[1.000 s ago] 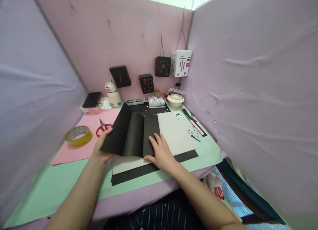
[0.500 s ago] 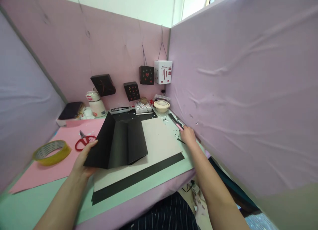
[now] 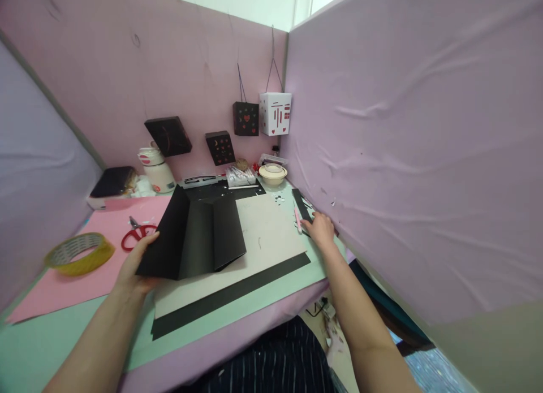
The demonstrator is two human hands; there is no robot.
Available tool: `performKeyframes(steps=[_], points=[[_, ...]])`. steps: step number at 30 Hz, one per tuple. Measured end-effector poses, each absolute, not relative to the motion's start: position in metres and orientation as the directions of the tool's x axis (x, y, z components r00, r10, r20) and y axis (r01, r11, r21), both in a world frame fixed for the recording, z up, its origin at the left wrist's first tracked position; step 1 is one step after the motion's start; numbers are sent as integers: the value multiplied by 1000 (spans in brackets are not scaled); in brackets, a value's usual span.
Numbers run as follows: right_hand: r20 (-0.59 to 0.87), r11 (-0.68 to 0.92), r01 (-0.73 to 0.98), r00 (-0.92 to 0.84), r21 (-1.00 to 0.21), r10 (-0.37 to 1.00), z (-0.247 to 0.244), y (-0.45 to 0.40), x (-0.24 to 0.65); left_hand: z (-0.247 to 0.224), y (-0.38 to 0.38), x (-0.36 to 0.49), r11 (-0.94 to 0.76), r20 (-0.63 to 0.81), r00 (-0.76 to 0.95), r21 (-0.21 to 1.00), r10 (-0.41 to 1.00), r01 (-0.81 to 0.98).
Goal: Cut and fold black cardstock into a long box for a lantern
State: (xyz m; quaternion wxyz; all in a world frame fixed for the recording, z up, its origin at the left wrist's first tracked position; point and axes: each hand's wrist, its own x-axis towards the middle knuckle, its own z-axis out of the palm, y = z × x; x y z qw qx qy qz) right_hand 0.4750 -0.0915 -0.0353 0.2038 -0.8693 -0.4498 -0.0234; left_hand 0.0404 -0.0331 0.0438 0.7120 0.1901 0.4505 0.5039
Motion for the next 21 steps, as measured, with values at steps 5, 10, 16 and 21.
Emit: performKeyframes(steps=[5,10,16,21], points=[[232,-496,756,622,-426,748,-33,-79,482,42,-33,41,384,-424,59,741,904,-551],[369,-476,772,625,-420,688,-20,-87,480,42,-32,40,396,-423,87,728,902,-559],[425,-108,884,322,-454,846,-15,-107,410,46,-34,40,391,-409,109,713,906,-582],[278,55,893,80,-447,957,-13,-112,347,43,-31,39,357,-391,82,711,917,-606]])
